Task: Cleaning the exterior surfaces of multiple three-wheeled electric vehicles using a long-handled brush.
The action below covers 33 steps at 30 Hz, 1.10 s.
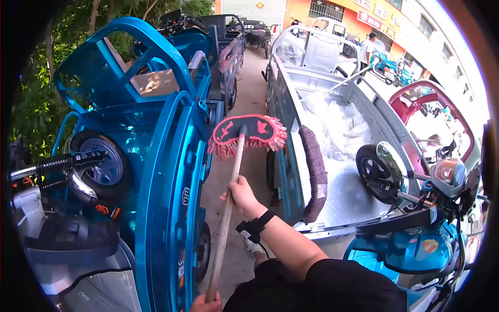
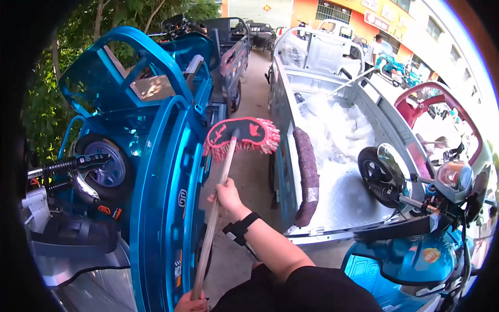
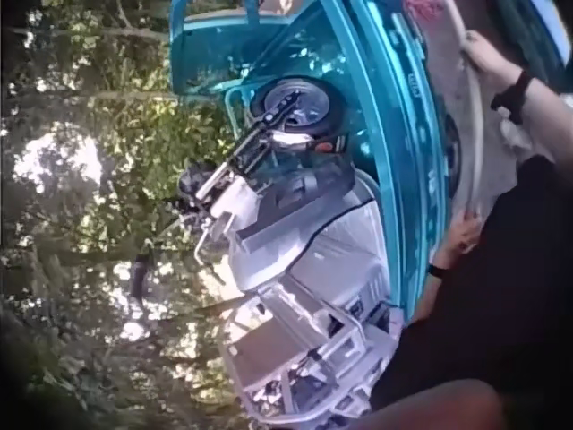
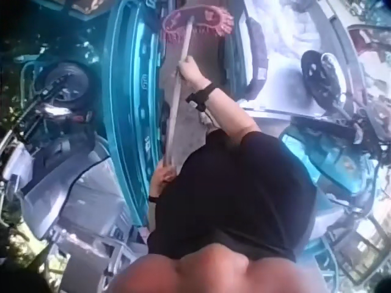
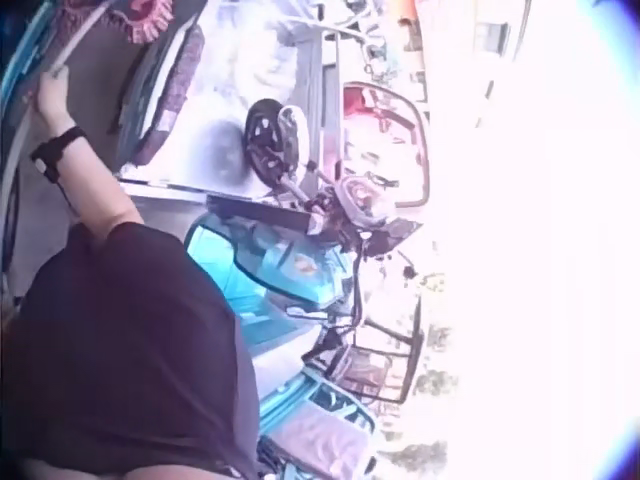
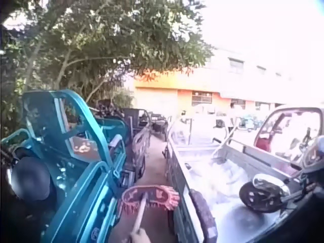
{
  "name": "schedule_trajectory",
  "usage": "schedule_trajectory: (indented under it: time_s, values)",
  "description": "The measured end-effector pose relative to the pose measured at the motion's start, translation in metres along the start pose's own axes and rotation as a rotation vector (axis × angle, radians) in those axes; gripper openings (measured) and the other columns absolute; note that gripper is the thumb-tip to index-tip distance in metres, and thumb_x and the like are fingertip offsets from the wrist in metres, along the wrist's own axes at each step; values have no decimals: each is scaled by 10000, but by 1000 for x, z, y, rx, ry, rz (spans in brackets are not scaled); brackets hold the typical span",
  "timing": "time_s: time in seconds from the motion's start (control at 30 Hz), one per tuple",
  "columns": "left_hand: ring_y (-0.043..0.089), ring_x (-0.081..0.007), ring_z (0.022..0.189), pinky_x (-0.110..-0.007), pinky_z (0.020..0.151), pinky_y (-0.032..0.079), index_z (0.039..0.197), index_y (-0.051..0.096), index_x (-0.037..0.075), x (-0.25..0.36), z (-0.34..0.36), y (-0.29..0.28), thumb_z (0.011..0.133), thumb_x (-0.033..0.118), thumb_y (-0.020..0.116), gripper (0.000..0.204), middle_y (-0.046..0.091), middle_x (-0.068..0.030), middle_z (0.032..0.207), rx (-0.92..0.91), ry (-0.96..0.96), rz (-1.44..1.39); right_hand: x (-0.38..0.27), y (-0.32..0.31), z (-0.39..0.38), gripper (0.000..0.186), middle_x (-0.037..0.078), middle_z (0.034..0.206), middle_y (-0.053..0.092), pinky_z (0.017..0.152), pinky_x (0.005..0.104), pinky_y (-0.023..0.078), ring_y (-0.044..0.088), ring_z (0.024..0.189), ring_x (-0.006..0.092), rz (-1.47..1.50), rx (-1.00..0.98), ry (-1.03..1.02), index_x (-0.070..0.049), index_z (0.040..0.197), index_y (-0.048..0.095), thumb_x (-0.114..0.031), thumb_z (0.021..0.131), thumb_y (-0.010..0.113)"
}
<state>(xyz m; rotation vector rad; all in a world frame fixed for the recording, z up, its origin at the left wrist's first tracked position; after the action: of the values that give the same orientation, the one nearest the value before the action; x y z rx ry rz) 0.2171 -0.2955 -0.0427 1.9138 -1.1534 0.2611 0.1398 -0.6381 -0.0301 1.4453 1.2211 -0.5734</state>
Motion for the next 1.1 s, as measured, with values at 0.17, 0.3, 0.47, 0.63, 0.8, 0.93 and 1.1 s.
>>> schedule_trajectory:
  time_s: [0.17,0.3,0.47,0.63,0.8,0.93,1.1]
  values:
    - [374,-117,428,-237,406,295,996,445,64,36,10,55,843,107,475,162,367,3,543,-437,9,-94,-90,-17,-37,256,69,805,429,556,297,523,496,569,127,100,-46,-258,-9,1055,337,-3,809,408]
    - [308,-10,364,-158,368,238,873,378,73,48,28,97,805,19,481,135,384,17,547,-463,-146,-79,-127,-60,-38,269,42,809,417,543,272,516,488,545,107,165,-5,-366,-50,1079,341,-11,821,408]
    - [331,-50,370,-188,380,264,849,379,61,48,36,92,791,13,509,150,385,3,542,-459,-208,36,-138,-81,-61,277,41,811,407,554,285,516,492,547,116,204,12,-366,-75,1089,322,-21,831,411]
    - [329,-65,364,-202,371,266,804,404,51,31,38,64,779,41,549,147,387,-9,521,-387,-249,146,-125,-78,-83,391,43,853,419,561,287,509,552,617,139,-36,-24,-332,-73,1189,262,-27,836,422]
    - [531,-198,478,-308,468,420,807,473,38,7,66,-2,753,195,615,218,526,-75,580,164,89,981,-76,-47,-80,617,69,796,500,500,255,458,583,589,150,-526,25,-375,-69,1320,88,-20,830,460]
    - [533,-387,604,-423,538,428,770,513,19,-17,55,-31,695,255,615,268,556,-193,639,689,275,1100,-19,-30,-61,634,79,766,517,501,254,455,576,569,141,-603,-18,-298,-44,1314,103,-33,818,498]
    - [444,-247,494,-333,474,345,799,499,10,-66,29,-65,769,185,559,188,450,-106,570,674,114,1042,117,-60,-47,331,103,878,522,603,354,481,591,736,209,-340,-18,443,-56,1080,351,-36,799,523]
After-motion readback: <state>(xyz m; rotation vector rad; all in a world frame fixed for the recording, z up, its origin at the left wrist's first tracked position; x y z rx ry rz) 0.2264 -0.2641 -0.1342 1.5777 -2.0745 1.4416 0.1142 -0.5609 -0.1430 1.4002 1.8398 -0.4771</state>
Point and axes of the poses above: each hand's wrist, its own z-axis towards the middle knuckle, its own y-axis out of the palm, x = y × z, the point moved 7 cm from there along z, towards the middle knuckle
